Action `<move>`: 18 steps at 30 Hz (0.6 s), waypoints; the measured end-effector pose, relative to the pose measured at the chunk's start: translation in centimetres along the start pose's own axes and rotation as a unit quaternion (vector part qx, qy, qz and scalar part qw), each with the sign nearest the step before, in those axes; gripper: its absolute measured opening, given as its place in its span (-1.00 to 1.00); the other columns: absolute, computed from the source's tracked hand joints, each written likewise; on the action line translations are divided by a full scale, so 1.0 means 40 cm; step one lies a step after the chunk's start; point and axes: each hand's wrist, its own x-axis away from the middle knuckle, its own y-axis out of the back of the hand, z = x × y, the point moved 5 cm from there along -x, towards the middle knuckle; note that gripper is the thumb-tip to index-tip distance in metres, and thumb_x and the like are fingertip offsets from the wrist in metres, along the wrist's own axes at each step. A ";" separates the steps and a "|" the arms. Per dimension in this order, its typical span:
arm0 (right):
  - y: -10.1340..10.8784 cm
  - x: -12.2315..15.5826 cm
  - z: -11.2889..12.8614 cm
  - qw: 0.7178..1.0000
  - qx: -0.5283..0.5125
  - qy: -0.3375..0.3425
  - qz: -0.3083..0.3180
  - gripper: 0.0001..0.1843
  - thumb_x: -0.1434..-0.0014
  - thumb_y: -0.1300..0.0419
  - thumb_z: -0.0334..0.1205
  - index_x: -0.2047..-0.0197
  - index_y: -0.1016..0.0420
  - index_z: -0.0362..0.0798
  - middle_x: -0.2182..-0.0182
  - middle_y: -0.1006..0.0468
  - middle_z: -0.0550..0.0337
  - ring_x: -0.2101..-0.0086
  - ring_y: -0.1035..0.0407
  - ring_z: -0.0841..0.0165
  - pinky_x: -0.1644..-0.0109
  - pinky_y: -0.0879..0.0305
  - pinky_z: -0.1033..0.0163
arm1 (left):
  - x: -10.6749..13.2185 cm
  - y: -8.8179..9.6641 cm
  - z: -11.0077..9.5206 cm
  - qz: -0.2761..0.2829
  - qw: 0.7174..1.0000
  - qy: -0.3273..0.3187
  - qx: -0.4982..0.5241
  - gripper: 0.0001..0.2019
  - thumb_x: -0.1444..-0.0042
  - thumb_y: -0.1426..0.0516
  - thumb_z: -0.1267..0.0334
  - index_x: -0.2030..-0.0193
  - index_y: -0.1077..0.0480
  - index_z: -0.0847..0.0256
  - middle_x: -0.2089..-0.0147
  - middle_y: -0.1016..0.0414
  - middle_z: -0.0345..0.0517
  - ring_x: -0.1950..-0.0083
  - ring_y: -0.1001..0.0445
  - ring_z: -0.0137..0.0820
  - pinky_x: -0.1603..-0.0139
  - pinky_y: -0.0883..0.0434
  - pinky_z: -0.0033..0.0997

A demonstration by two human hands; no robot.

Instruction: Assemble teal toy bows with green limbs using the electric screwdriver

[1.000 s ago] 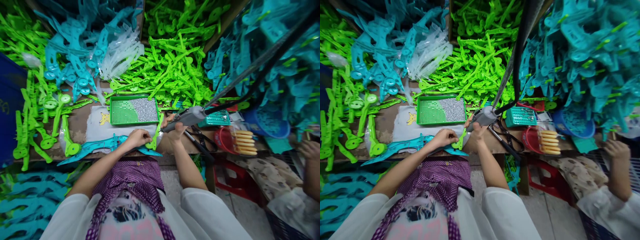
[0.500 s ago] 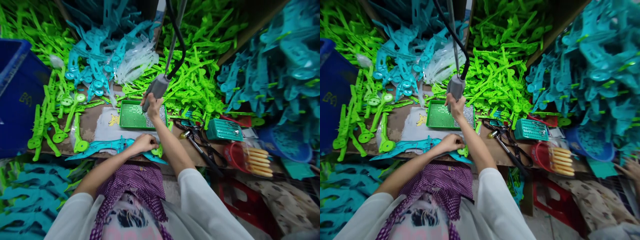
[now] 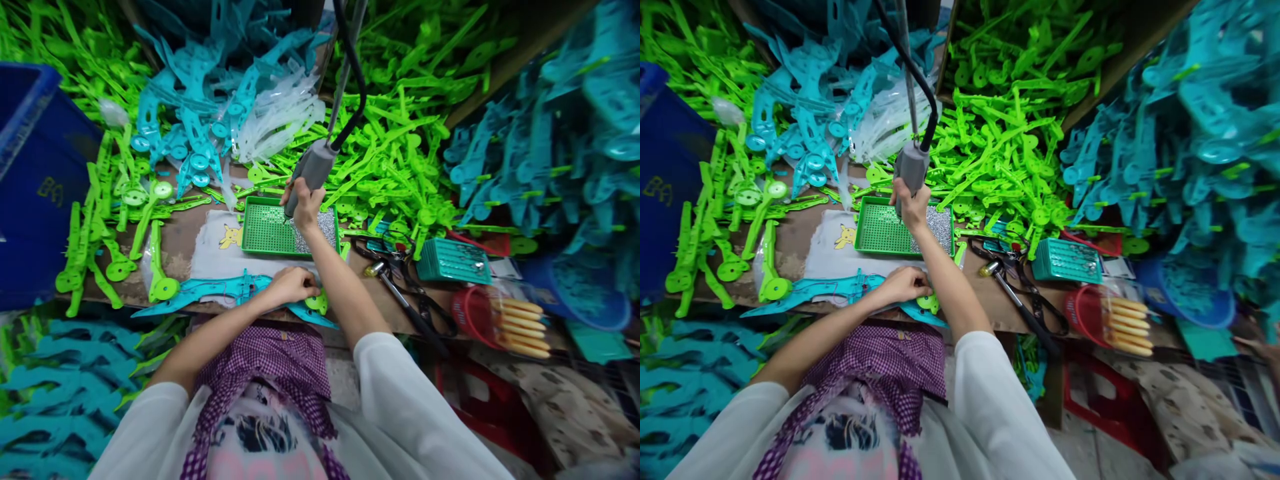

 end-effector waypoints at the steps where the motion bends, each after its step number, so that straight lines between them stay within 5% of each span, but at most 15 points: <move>1: 0.000 0.000 0.002 1.000 -0.003 -0.001 0.001 -0.50 -0.07 -0.09 0.30 0.44 -0.39 -0.01 0.72 -0.34 0.40 0.69 -0.28 0.49 0.55 -0.20 0.30 | 0.000 0.000 -0.001 0.001 1.000 -0.001 0.001 -0.79 -0.05 -0.21 0.07 0.26 -0.58 0.10 0.26 -0.62 -0.17 0.21 -0.55 -0.26 0.33 -0.30 -0.42; 18: -0.014 0.001 0.015 0.999 0.025 -0.018 0.018 -0.51 -0.05 -0.11 0.30 0.46 -0.37 0.00 0.74 -0.32 0.39 0.69 -0.25 0.47 0.54 -0.22 0.27 | -0.003 -0.001 0.003 -0.007 1.000 -0.014 0.013 -0.79 -0.04 -0.22 0.10 0.26 -0.59 0.13 0.28 -0.63 -0.17 0.26 -0.54 -0.29 0.32 -0.31 -0.45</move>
